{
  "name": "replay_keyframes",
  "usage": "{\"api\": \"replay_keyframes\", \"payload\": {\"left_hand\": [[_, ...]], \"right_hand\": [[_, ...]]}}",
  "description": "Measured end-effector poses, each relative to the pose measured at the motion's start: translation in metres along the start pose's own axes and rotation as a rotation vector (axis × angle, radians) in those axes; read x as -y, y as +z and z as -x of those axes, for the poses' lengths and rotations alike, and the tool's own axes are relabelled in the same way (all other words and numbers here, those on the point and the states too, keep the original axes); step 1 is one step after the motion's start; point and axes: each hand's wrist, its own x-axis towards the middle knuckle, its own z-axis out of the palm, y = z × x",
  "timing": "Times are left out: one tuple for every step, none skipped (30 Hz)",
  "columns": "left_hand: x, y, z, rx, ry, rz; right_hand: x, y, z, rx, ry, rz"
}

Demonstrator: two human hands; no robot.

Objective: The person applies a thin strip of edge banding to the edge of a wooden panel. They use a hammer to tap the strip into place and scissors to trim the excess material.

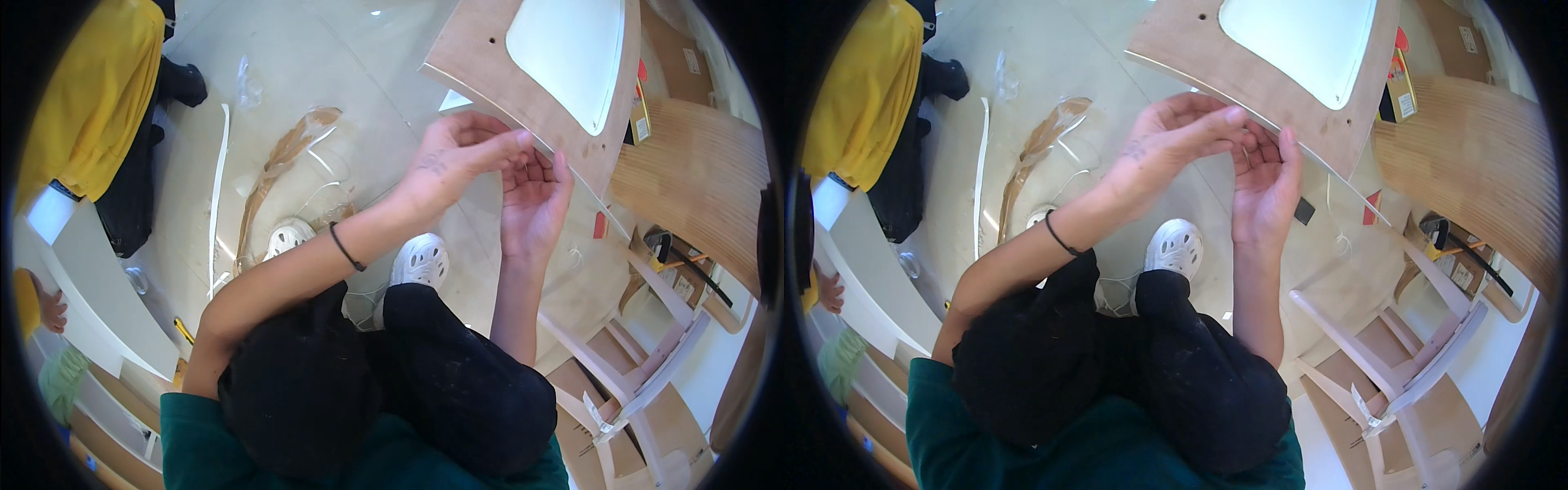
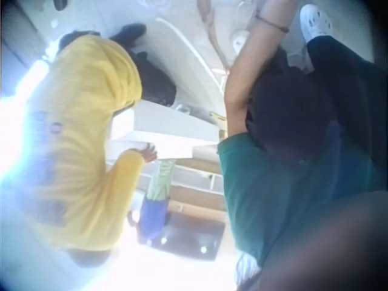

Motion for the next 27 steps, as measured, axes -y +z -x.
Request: {"api": "replay_keyframes", "payload": {"left_hand": [[0.002,0.002,0.001,0.0,0.0,-0.017],[0.001,0.001,-0.004,-0.007,0.02,-0.016],[0.001,0.001,-0.005,-0.018,0.01,-0.021],[0.001,0.0,-0.006,-0.027,0.007,-0.027],[0.001,0.0,-0.007,-0.028,0.01,-0.021],[0.001,0.0,-0.008,-0.03,0.019,-0.015],[0.001,0.001,-0.009,-0.036,0.028,-0.011],[0.001,0.001,-0.009,-0.031,0.048,-0.003],[0.001,0.002,-0.01,-0.029,0.067,0.005],[0.002,0.003,-0.011,-0.029,0.086,0.01],[0.001,0.003,-0.011,-0.032,0.084,0.007],[0.001,0.003,-0.012,-0.039,0.081,0.002],[0.001,0.003,-0.012,-0.047,0.08,-0.002],[0.001,0.003,-0.013,-0.036,0.067,0.008],[0.0,0.002,-0.013,-0.029,0.057,0.018],[0.0,0.002,-0.013,-0.022,0.047,0.028],[0.0,0.002,-0.013,-0.026,0.045,0.035],[0.0,0.002,-0.013,-0.03,0.044,0.042],[0.001,0.002,-0.013,-0.033,0.044,0.05],[0.001,0.003,-0.012,-0.037,0.043,0.053],[0.001,0.003,-0.012,-0.041,0.044,0.055],[0.002,0.003,-0.012,-0.044,0.049,0.059],[0.002,0.003,-0.012,-0.043,0.047,0.06],[0.002,0.003,-0.012,-0.042,0.049,0.062],[0.002,0.003,-0.012,-0.04,0.052,0.064],[0.002,0.003,-0.012,-0.042,0.051,0.063],[0.001,0.003,-0.013,-0.044,0.051,0.063]], "right_hand": [[0.0,0.001,-0.001,0.019,-0.006,0.005],[-0.002,0.002,-0.007,0.041,-0.023,0.011],[-0.002,0.001,-0.007,0.03,-0.042,0.037],[-0.004,0.001,-0.008,0.048,-0.043,0.013],[-0.005,0.0,-0.009,0.043,-0.052,0.005],[-0.006,-0.001,-0.011,0.028,-0.064,0.004],[-0.007,-0.002,-0.011,0.038,-0.067,-0.009],[-0.008,-0.003,-0.012,0.04,-0.071,-0.014],[-0.008,-0.003,-0.013,0.056,-0.082,-0.021],[-0.009,-0.004,-0.013,0.042,-0.078,-0.023],[-0.009,-0.004,-0.013,0.041,-0.08,-0.026],[-0.009,-0.004,-0.014,0.052,-0.088,-0.032],[-0.009,-0.004,-0.014,0.047,-0.084,-0.024],[-0.009,-0.004,-0.015,0.054,-0.085,-0.019],[-0.009,-0.005,-0.015,0.054,-0.091,-0.014],[-0.009,-0.005,-0.015,0.066,-0.089,-0.007],[-0.009,-0.006,-0.015,0.072,-0.091,0.0],[-0.009,-0.006,-0.015,0.075,-0.098,0.012],[-0.009,-0.007,-0.016,0.079,-0.097,0.007],[-0.01,-0.008,-0.016,0.079,-0.101,0.006],[-0.01,-0.008,-0.016,0.081,-0.109,0.005],[-0.011,-0.008,-0.016,0.073,-0.109,0.006],[-0.011,-0.008,-0.016,0.068,-0.115,0.009],[-0.011,-0.008,-0.016,0.072,-0.13,0.009],[-0.011,-0.008,-0.016,0.057,-0.122,0.016],[-0.011,-0.008,-0.016,0.051,-0.123,0.022],[-0.011,-0.007,-0.016,0.046,-0.125,0.027]]}}
